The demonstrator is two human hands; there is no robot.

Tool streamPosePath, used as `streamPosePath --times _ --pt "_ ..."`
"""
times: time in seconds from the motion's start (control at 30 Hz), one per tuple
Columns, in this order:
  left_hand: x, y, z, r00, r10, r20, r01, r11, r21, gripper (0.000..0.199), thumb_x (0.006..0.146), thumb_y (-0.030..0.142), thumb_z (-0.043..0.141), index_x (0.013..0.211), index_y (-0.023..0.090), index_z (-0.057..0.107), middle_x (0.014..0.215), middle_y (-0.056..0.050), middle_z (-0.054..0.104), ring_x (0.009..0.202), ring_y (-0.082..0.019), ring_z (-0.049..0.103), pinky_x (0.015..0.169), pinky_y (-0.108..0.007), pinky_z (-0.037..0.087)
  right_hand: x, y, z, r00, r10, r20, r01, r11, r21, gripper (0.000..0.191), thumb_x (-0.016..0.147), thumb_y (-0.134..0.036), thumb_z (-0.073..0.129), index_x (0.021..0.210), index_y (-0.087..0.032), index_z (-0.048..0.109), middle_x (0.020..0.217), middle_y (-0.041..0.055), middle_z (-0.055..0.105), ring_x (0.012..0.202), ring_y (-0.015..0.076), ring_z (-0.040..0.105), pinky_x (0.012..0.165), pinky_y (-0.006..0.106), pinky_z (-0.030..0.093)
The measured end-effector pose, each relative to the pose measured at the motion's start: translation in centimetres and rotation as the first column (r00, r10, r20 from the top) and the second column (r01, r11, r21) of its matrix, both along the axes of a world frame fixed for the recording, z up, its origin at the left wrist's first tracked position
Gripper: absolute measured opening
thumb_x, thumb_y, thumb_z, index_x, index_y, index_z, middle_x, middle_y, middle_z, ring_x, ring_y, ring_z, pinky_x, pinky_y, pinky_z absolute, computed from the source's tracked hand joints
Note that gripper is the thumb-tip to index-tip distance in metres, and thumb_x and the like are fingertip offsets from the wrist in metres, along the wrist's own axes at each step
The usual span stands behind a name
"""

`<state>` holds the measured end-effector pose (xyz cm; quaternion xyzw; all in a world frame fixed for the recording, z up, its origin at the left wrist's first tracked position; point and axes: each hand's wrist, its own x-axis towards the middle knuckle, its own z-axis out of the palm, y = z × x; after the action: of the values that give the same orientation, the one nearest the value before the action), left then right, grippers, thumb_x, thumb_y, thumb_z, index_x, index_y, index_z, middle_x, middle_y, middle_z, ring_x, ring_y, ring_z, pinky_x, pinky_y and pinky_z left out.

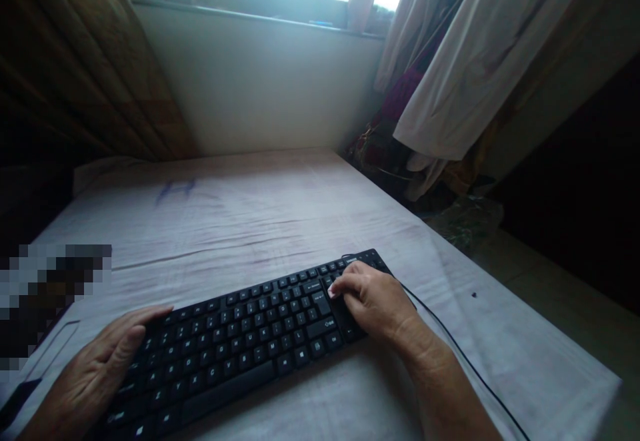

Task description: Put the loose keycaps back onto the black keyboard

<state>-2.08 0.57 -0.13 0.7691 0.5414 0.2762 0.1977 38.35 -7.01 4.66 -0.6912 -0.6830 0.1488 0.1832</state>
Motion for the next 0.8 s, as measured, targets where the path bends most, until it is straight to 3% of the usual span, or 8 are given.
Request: streamPosePath --times 0.4,0.63,0.8 --pt "-0.5 0.1 -0.3 0.999 -0.036 -0.014 0.036 0.999 0.01 0.044 0.092 0.061 0.04 0.107 0.034 0.07 0.115 0.002 0.073 0.109 -0.024 0.068 0.095 -0.036 0.057 2.2 -0.4 0.2 0.948 -0.218 0.232 0.227 0.974 -0.01 0.028 0.08 -0.016 0.053 0.083 -0.03 0.076 0.097 0.0003 0.072 0.084 0.0202 0.068 0.071 0.032 0.048" --pt "-0.1 0.1 0.0 1.0 -0.015 -0.003 0.015 1.0 0.022 0.047 0.09 0.064 0.04 0.105 0.033 0.071 0.111 0.001 0.074 0.105 -0.024 0.07 0.095 -0.036 0.057 -0.4 0.0 0.0 0.993 0.026 0.115 -0.03 0.999 0.033 0.029 0.082 -0.015 0.051 0.088 -0.028 0.076 0.096 0.001 0.07 0.082 0.016 0.067 0.073 0.028 0.049" --pt "0.0 0.2 0.0 1.0 -0.002 -0.016 0.002 1.0 -0.006 0.051 0.09 0.066 0.038 0.105 0.031 0.072 0.112 0.0 0.074 0.105 -0.024 0.069 0.094 -0.037 0.057 0.1 0.0 -0.3 0.993 -0.005 0.122 0.0 0.999 0.039 0.029 0.08 -0.014 0.051 0.084 -0.028 0.076 0.094 0.0013 0.071 0.081 0.017 0.067 0.071 0.029 0.049"
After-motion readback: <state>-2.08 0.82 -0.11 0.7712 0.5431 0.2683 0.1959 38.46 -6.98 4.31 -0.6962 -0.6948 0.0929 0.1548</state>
